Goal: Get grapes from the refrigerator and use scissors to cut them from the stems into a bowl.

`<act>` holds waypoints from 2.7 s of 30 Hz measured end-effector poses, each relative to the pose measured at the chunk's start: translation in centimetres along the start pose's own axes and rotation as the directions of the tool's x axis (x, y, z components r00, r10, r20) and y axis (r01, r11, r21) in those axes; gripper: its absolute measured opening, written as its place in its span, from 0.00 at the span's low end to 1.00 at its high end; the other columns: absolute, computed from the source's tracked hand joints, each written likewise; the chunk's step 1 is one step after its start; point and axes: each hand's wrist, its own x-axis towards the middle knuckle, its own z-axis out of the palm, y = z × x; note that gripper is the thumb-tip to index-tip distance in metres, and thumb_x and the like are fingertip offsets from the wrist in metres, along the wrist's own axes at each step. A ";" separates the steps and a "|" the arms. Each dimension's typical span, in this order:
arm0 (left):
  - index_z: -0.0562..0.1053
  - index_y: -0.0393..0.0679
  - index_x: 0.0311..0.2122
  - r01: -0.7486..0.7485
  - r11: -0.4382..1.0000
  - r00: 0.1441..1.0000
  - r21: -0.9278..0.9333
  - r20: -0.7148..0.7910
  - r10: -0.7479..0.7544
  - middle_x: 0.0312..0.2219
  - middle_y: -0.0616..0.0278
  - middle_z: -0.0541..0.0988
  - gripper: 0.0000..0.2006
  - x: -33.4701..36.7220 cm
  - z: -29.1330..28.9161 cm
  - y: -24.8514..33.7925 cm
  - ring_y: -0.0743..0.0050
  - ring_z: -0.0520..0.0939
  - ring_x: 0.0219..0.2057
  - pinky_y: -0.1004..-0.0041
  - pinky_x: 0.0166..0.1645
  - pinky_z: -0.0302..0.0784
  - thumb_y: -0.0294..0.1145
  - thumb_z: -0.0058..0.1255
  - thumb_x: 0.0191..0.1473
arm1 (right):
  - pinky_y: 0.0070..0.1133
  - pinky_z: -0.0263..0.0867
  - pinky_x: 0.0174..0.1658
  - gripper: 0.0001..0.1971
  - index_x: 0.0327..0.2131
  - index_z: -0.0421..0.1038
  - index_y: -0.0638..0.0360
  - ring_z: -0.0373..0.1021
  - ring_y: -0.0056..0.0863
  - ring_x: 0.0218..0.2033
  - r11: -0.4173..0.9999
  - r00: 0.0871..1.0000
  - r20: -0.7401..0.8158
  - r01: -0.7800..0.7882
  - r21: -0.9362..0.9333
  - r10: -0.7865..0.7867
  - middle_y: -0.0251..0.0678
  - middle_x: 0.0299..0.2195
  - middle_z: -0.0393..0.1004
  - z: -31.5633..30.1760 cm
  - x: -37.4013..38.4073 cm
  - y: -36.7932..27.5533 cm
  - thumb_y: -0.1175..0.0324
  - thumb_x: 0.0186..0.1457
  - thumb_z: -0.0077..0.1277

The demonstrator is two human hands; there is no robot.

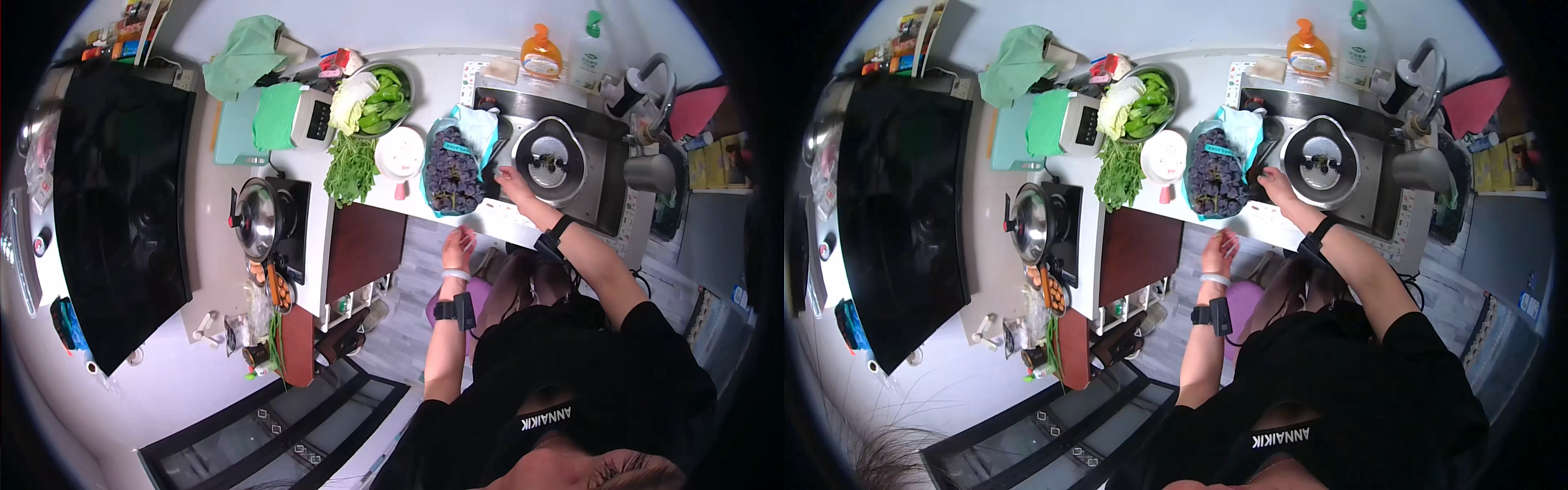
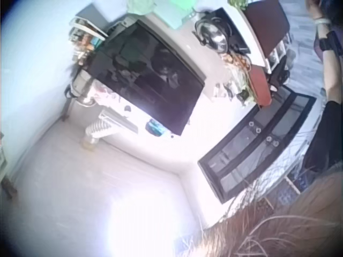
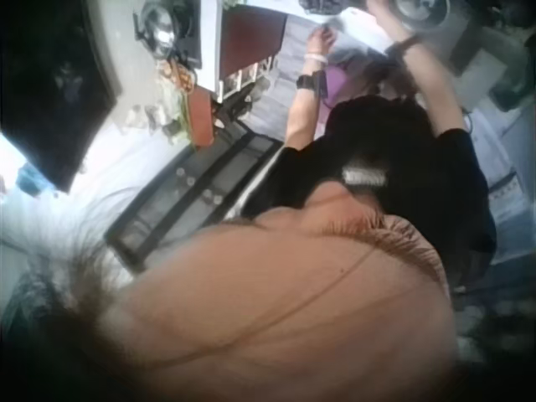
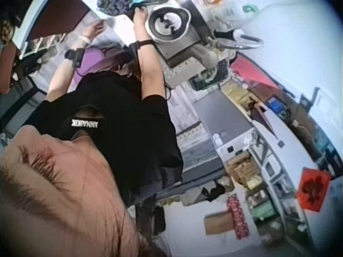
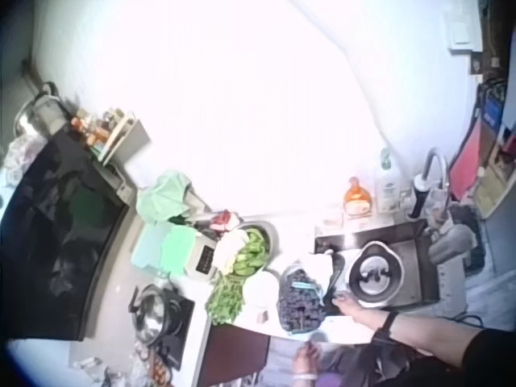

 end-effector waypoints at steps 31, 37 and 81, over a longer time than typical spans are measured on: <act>0.70 0.37 0.41 -0.668 -0.058 0.360 0.742 0.390 0.848 0.34 0.57 0.74 0.11 -8.4 -4.7 24.7 0.70 0.76 0.32 0.75 0.38 0.71 0.25 0.45 0.50 | 0.10 0.57 0.22 0.14 0.42 0.66 0.60 0.60 0.09 0.21 0.876 0.769 0.610 0.414 -0.246 -0.192 0.22 0.22 0.64 -7.2 -9.0 -19.6 0.72 0.48 0.46; 0.66 0.38 0.46 -0.869 0.340 0.418 0.359 0.165 0.893 0.36 0.63 0.72 0.12 1.7 -11.9 40.6 0.80 0.74 0.30 0.82 0.36 0.69 0.26 0.41 0.55 | 0.11 0.54 0.18 0.07 0.32 0.69 0.61 0.59 0.10 0.16 0.845 0.900 0.278 0.418 -0.334 -0.335 0.23 0.19 0.65 -3.8 -7.8 -20.5 0.73 0.45 0.49; 0.69 0.44 0.38 -0.736 -0.432 -0.150 0.521 0.497 0.855 0.36 0.61 0.72 0.11 36.4 -4.2 74.5 0.61 0.71 0.40 0.60 0.47 0.59 0.30 0.47 0.45 | 0.16 0.59 0.27 0.17 0.44 0.61 0.48 0.62 0.16 0.27 0.981 0.813 -0.579 -0.150 -0.120 0.054 0.25 0.33 0.64 4.2 -16.3 -13.8 0.61 0.48 0.46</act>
